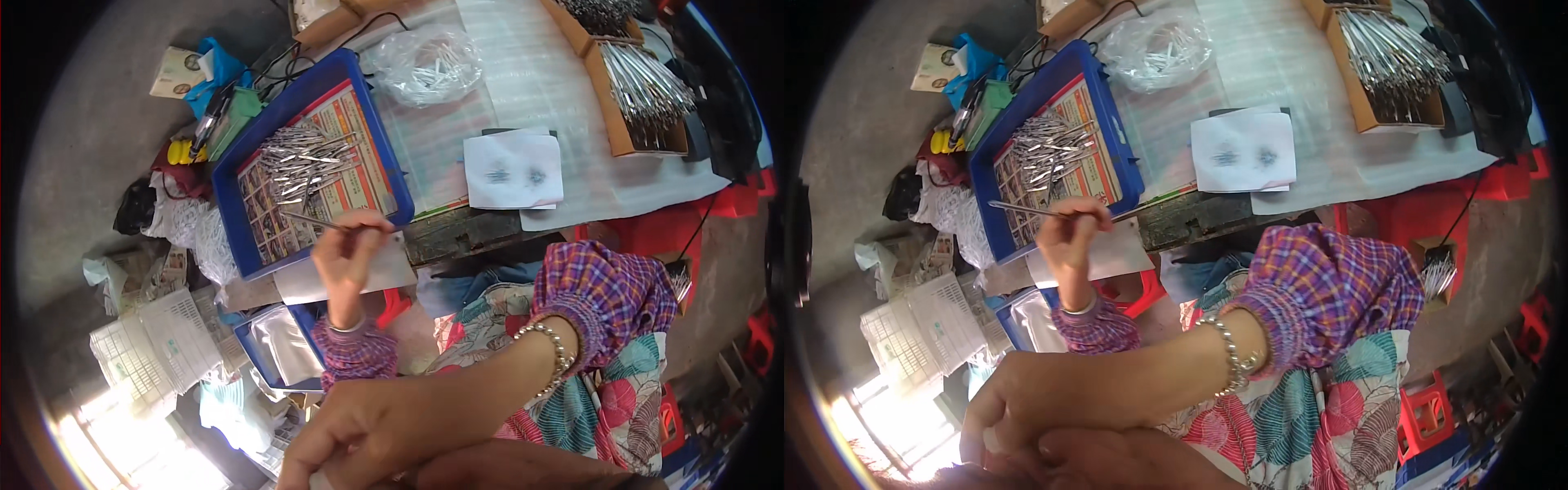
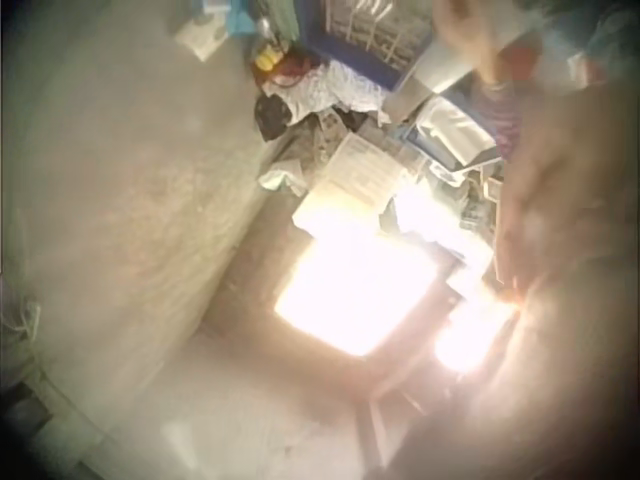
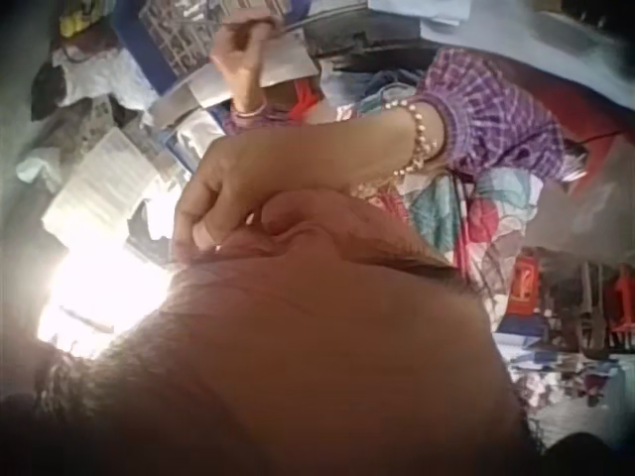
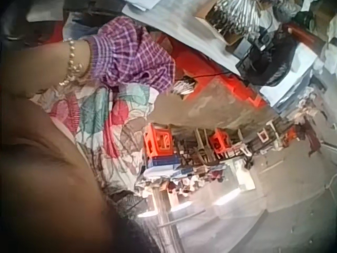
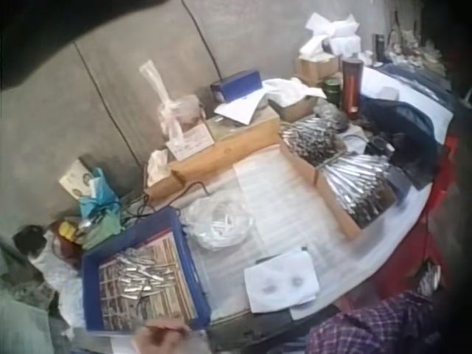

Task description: The person picks metal components from a tray, assembles the pieces together using hand tools, and places the finished metal parts into a container.

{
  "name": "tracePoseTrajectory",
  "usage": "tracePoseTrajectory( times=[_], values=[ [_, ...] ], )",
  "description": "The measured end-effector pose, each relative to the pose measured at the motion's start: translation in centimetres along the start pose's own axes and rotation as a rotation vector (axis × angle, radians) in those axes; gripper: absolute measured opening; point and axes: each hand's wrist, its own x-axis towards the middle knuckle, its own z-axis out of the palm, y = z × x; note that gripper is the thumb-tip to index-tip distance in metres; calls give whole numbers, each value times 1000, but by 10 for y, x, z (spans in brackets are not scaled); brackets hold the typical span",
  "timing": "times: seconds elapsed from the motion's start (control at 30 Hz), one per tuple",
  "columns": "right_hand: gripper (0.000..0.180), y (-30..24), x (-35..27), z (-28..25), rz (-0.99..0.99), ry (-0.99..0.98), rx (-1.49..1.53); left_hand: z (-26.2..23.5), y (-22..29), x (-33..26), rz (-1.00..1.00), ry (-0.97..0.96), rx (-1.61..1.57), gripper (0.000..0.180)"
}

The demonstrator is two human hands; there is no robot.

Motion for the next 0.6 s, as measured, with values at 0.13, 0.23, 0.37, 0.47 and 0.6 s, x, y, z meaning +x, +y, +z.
tracePoseTrajectory(
  times=[0.13,0.23,0.37,0.47,0.6],
  values=[
    [28,23,23,-3,-100,-187,33,-38,-8,57,183,41,634,16],
    [29,80,53,-4,-207,-274,149,-59,-33,100,198,-63,731,26],
    [29,80,37,-21,-219,-202,-22,-74,-73,127,225,-225,894,41],
    [26,25,-2,-32,-34,-138,-295,-76,-77,130,161,-266,964,37],
    [26,31,-41,-65,-99,281,-602,-69,-74,130,241,-220,889,22]
  ],
)
